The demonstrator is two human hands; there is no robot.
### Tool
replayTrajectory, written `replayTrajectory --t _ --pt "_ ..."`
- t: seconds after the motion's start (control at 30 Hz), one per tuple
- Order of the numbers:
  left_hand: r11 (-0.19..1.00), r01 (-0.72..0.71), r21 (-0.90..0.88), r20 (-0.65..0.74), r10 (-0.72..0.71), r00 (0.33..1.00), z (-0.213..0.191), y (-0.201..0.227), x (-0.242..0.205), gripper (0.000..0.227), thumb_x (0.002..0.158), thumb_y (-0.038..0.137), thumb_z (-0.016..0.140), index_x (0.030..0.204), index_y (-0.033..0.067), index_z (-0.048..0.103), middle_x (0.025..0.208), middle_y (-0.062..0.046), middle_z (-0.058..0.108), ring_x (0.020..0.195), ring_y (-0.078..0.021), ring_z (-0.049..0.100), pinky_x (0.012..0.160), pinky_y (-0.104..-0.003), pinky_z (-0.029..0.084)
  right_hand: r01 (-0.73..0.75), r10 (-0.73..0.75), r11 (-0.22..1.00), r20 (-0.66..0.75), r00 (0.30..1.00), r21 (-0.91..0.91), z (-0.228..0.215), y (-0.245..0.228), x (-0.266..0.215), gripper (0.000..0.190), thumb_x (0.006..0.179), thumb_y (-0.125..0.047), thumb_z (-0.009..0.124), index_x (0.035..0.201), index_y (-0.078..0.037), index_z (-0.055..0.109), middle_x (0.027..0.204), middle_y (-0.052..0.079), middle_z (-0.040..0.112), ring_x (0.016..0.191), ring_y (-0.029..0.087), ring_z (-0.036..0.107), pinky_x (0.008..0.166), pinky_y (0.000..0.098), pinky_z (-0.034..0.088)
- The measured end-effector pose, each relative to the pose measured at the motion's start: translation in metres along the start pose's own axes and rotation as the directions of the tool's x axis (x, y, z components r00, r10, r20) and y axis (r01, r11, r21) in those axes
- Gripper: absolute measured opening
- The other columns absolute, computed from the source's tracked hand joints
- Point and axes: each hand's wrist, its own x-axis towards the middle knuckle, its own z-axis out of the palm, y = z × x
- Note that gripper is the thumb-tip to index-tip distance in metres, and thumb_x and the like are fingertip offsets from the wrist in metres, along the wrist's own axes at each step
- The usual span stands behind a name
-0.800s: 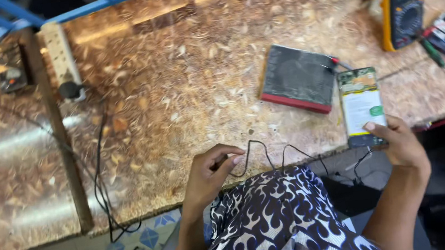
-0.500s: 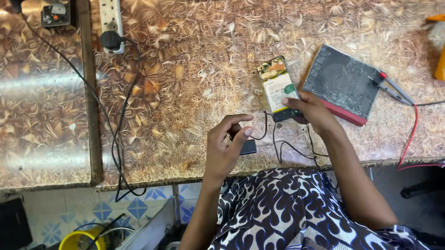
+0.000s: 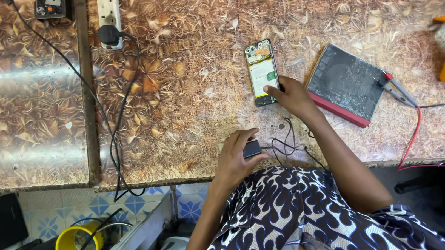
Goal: The person uses a multimeter to test the electrical connections on a disassembled mobile phone. They connect the multimeter probes to various points on the phone's motherboard and battery, observing the readings on the multimeter's display.
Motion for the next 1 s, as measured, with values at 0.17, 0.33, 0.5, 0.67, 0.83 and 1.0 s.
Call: replayTrajectory --t 0.17,0.33,0.5,0.67,0.83,1.0 --pt "0.995 0.036 0.096 0.196 -0.054 0.979 -0.022 0.004 0.005 0.06 0.084 0.026 0.081 0.138 0.0135 0.059 0.119 -0.017 0.065 0.121 -0.0379 0.061 0.106 -0.048 0.044 -0.003 0.008 0.991 0.04 0.999 -0.137 -0.006 0.012 -0.002 0.042 0.102 -0.04 0.066 0.081 -0.005 0.06 0.061 0.013 0.055 0.059 0.03 0.056 0.059 0.0414 0.04" --pt "0.99 0.101 0.094 0.292 -0.124 0.948 -0.03 0.012 0.008 0.05 0.087 0.024 0.079 0.133 0.0144 0.062 0.12 -0.017 0.065 0.118 -0.0374 0.064 0.102 -0.047 0.049 -0.006 0.015 0.994 0.083 0.996 -0.11 -0.016 0.007 -0.018 0.041 0.107 -0.034 0.059 0.078 -0.004 0.057 0.058 0.012 0.049 0.055 0.028 0.05 0.058 0.0411 0.037" --pt "0.99 0.111 0.084 0.262 -0.129 0.956 -0.031 0.013 0.013 0.05 0.085 0.022 0.081 0.13 0.0125 0.063 0.119 -0.015 0.064 0.115 -0.0385 0.065 0.098 -0.047 0.051 -0.127 0.159 0.888 -0.035 0.987 0.443 -0.052 -0.014 -0.061 0.023 0.103 -0.011 0.06 0.08 -0.012 0.059 0.064 -0.005 0.039 0.054 0.007 0.043 0.051 0.0188 0.035" --pt "0.978 0.201 0.061 0.318 -0.21 0.924 -0.031 0.011 0.021 0.05 0.087 0.025 0.08 0.131 0.0106 0.063 0.123 -0.018 0.065 0.115 -0.042 0.065 0.096 -0.048 0.052 -0.151 0.251 0.886 -0.178 0.951 0.439 -0.108 0.052 -0.09 0.018 0.11 -0.017 0.06 0.095 -0.007 0.065 0.072 0.001 0.046 0.062 0.011 0.049 0.056 0.0241 0.045" --pt "0.972 0.202 0.117 0.359 -0.231 0.904 -0.037 0.025 0.034 0.056 0.085 0.03 0.08 0.132 0.0071 0.059 0.126 -0.021 0.064 0.117 -0.046 0.063 0.098 -0.05 0.052 -0.193 0.266 0.951 -0.317 0.91 0.243 -0.139 0.106 -0.105 0.028 0.117 -0.023 0.057 0.131 0.0 0.066 0.091 0.016 0.055 0.086 0.025 0.06 0.076 0.041 0.058" --pt "0.96 0.263 0.094 0.386 -0.279 0.88 -0.039 0.036 0.042 0.054 0.085 0.029 0.08 0.129 0.0044 0.061 0.114 -0.026 0.066 0.109 -0.0489 0.066 0.088 -0.052 0.053 -0.222 0.17 0.971 -0.395 0.903 -0.092 -0.136 0.066 -0.117 0.047 0.114 -0.021 0.05 0.159 -0.006 0.047 0.109 0.04 0.067 0.112 0.061 0.059 0.095 0.0668 0.044"
